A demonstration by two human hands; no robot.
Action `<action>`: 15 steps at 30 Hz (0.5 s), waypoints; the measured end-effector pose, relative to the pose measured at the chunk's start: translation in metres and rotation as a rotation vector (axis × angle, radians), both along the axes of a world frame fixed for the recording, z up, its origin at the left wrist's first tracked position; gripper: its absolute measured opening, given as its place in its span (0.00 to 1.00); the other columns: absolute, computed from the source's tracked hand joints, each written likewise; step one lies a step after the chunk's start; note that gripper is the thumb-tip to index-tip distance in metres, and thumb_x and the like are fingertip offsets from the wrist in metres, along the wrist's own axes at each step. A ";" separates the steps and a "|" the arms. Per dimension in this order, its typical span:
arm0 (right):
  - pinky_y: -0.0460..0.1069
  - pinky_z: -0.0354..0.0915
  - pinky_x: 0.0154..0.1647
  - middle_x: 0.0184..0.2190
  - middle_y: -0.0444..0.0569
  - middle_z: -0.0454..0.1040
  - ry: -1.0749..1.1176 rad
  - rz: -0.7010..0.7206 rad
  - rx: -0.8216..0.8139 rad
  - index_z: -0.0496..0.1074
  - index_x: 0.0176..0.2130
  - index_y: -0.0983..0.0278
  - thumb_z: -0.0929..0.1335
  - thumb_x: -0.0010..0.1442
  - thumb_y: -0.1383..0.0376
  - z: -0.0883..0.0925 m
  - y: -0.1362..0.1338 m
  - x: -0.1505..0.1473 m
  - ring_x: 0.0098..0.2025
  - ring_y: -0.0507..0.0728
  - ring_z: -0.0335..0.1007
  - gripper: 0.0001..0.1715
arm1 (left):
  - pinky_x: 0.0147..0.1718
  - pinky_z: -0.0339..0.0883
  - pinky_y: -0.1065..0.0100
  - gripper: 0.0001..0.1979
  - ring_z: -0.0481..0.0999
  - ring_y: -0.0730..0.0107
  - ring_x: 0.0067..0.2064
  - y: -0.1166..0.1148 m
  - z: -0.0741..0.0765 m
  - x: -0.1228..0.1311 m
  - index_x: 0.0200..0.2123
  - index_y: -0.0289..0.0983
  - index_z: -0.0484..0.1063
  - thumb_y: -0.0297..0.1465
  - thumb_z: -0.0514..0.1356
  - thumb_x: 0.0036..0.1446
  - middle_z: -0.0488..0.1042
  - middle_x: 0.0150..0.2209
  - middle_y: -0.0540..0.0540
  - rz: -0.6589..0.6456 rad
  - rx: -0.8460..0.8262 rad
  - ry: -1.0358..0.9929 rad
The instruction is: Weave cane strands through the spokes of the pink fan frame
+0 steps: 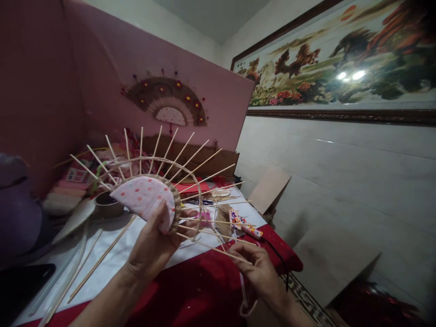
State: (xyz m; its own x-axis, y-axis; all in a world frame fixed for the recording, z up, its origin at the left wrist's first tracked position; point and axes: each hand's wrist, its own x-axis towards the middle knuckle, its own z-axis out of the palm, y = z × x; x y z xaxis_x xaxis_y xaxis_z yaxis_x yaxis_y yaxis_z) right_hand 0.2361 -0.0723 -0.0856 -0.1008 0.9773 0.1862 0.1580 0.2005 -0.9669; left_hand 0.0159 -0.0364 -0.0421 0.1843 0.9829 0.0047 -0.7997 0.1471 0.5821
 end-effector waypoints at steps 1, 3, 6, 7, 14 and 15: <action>0.44 0.56 0.26 0.22 0.43 0.64 -0.005 -0.009 0.016 0.70 0.23 0.66 0.72 0.48 0.50 -0.001 0.001 0.005 0.25 0.50 0.57 0.21 | 0.36 0.75 0.55 0.17 0.80 0.56 0.34 0.001 0.000 -0.001 0.34 0.30 0.76 0.33 0.49 0.63 0.80 0.30 0.37 0.011 0.019 0.021; 0.44 0.56 0.25 0.21 0.43 0.64 -0.048 -0.044 0.054 0.71 0.24 0.66 0.70 0.51 0.51 -0.003 0.001 0.014 0.24 0.49 0.56 0.20 | 0.34 0.75 0.56 0.17 0.80 0.57 0.33 0.002 -0.001 -0.002 0.33 0.30 0.76 0.33 0.50 0.62 0.80 0.30 0.37 0.039 0.054 0.060; 0.44 0.56 0.23 0.21 0.43 0.65 -0.130 -0.101 0.101 0.72 0.27 0.65 0.68 0.55 0.52 -0.002 -0.005 0.024 0.23 0.49 0.57 0.19 | 0.33 0.75 0.59 0.12 0.79 0.60 0.32 0.002 -0.003 -0.004 0.32 0.32 0.75 0.30 0.54 0.59 0.80 0.29 0.39 0.089 0.087 0.114; 0.43 0.56 0.22 0.20 0.42 0.65 -0.149 -0.119 0.112 0.72 0.27 0.65 0.67 0.56 0.52 0.000 -0.009 0.026 0.22 0.49 0.58 0.19 | 0.33 0.75 0.60 0.10 0.79 0.61 0.31 0.002 -0.003 -0.004 0.32 0.33 0.75 0.30 0.55 0.58 0.80 0.29 0.40 0.102 0.090 0.131; 0.41 0.63 0.25 0.23 0.43 0.74 -0.457 -0.253 0.520 0.73 0.33 0.62 0.65 0.61 0.62 0.014 -0.033 0.022 0.24 0.50 0.70 0.09 | 0.32 0.75 0.59 0.08 0.79 0.60 0.30 0.002 -0.003 -0.001 0.33 0.33 0.75 0.31 0.58 0.55 0.79 0.28 0.41 0.150 0.094 0.210; 0.41 0.64 0.27 0.25 0.43 0.76 -0.502 -0.240 0.599 0.73 0.35 0.62 0.65 0.61 0.65 0.013 -0.036 0.018 0.25 0.50 0.72 0.07 | 0.32 0.75 0.58 0.08 0.79 0.59 0.30 0.002 -0.003 -0.001 0.32 0.33 0.75 0.31 0.58 0.55 0.79 0.29 0.41 0.154 0.089 0.211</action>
State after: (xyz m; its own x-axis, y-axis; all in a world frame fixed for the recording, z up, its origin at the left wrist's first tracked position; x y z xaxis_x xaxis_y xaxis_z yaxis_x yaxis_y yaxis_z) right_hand 0.2546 -0.1080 -0.0726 -0.1116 0.7321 0.6720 0.6486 0.5660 -0.5089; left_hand 0.0152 -0.0345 -0.0448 0.0384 0.9968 0.0702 -0.6686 -0.0266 0.7432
